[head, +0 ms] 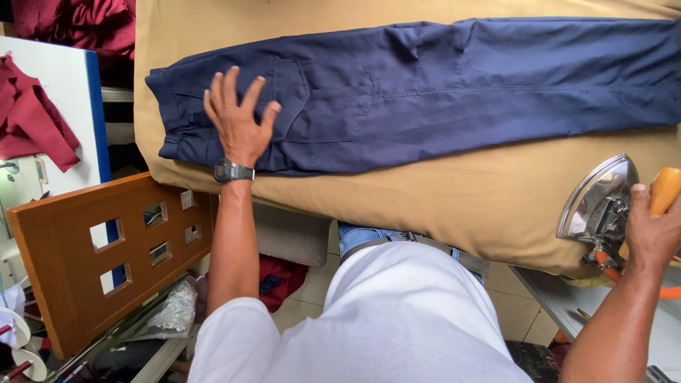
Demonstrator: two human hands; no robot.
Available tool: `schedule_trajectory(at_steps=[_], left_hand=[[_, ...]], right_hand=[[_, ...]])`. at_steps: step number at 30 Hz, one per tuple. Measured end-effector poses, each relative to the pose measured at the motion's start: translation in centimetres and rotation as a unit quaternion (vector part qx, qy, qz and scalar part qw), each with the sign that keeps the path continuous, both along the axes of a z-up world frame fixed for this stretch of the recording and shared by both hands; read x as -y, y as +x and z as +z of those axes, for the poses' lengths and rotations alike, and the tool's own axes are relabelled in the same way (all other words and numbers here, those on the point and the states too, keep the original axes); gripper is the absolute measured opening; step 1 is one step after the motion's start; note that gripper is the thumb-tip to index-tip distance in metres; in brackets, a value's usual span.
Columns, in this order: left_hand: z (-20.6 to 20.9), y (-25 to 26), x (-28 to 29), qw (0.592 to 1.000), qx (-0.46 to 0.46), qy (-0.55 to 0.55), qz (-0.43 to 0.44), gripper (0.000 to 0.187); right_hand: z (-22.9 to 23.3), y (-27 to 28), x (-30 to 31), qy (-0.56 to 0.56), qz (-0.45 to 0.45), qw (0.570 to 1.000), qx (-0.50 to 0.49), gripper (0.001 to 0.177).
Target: The person irons a pair of dark blue trousers on a padded ironing table. They repeatedly smooth and reposition the fabric, use a steam iron to press the legs and pockets, and fold the trousers at the end.
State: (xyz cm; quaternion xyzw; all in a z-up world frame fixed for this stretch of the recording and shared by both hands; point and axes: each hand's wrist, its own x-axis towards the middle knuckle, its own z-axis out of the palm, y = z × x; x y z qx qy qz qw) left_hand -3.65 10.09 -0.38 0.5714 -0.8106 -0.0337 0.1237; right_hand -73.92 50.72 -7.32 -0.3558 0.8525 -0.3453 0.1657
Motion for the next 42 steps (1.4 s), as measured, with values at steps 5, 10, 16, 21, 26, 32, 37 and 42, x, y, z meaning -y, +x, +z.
schedule_trajectory(at_steps=[5,10,16,21,26,32,37,42], left_hand=[[-1.0,-1.4,-1.5,0.990,0.048,0.130,0.028,0.100],[-0.3,-1.4,-1.3,0.987,0.076,0.137,0.042,0.106],[0.2,0.2,-3.6,0.978,0.126,0.094,0.138,0.088],[-1.8,0.0,-3.6,0.978,0.110,0.095,0.150,0.083],[-2.6,1.5,-1.4,0.987,0.062,0.048,0.138,0.064],[-2.4,8.8,6.4,0.981,-0.002,-0.038,0.191,0.039],[0.7,13.0,9.3,0.998,0.052,0.018,0.038,0.028],[0.6,15.9,13.9,0.986,0.083,0.140,-0.038,0.032]], right_hand=[[-0.2,-0.2,0.3,0.024,-0.021,0.999,0.018,0.032],[0.2,0.0,0.8,0.000,0.007,1.000,0.019,0.033],[-0.3,0.0,0.6,-0.001,0.003,1.000,0.027,0.036],[-0.1,-0.5,0.3,0.004,-0.018,0.999,0.039,0.029],[-0.4,-0.7,-0.2,-0.007,-0.003,1.000,0.017,0.022],[0.4,-0.2,-0.2,0.021,0.001,1.000,-0.012,0.022],[1.2,0.3,0.5,0.036,0.003,0.999,-0.029,0.022],[2.0,0.9,1.2,0.026,0.017,0.999,-0.024,0.029]])
